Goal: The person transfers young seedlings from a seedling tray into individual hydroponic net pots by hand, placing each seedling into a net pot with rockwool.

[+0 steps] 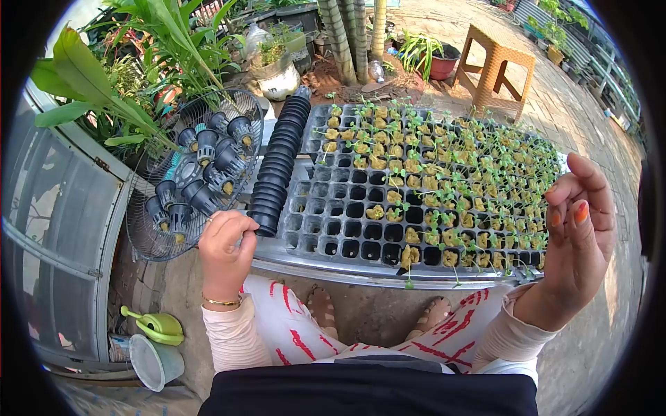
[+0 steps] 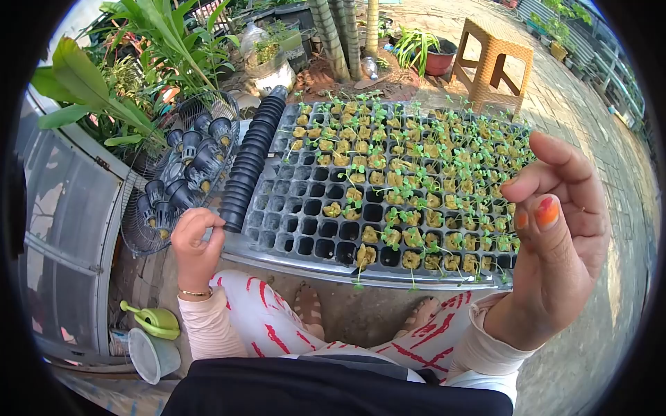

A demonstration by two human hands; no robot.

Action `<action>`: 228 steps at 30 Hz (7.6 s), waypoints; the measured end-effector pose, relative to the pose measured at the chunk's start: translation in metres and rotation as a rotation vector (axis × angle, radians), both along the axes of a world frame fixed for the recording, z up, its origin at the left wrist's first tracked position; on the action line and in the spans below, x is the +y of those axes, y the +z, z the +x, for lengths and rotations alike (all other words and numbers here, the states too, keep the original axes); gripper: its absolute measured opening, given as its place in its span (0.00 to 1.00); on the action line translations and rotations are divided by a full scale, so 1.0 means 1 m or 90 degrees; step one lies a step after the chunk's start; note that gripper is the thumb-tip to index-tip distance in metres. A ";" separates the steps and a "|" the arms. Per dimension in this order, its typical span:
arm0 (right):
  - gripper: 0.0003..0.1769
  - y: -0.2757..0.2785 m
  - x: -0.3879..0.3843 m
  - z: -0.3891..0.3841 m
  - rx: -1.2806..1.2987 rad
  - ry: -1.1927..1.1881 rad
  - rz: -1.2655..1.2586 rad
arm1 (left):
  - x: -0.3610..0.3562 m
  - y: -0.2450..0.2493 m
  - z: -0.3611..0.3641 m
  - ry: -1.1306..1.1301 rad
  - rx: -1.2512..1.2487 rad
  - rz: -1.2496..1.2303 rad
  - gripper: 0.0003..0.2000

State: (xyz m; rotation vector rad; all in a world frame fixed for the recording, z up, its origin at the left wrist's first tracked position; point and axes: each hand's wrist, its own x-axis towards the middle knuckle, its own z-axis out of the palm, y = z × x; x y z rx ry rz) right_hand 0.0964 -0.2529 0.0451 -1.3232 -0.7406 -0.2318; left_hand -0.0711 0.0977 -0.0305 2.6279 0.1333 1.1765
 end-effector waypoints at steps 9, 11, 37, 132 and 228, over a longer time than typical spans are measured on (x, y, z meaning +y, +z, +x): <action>0.28 0.002 -0.006 -0.001 0.016 0.046 -0.030 | -0.001 0.006 -0.016 0.001 0.106 -0.076 0.14; 0.28 0.004 -0.006 -0.003 0.011 0.052 -0.046 | -0.004 0.012 -0.023 -0.005 0.151 -0.092 0.14; 0.17 -0.003 0.025 -0.012 -0.071 -0.139 -0.160 | -0.027 0.059 0.053 -0.280 0.344 -0.351 0.14; 0.05 -0.029 0.059 -0.009 -0.139 0.012 -0.384 | -0.117 0.038 0.052 -0.177 0.424 -0.045 0.22; 0.15 -0.002 0.027 -0.040 -0.210 -0.005 -0.168 | -0.118 0.027 0.046 -0.584 0.113 -0.909 0.16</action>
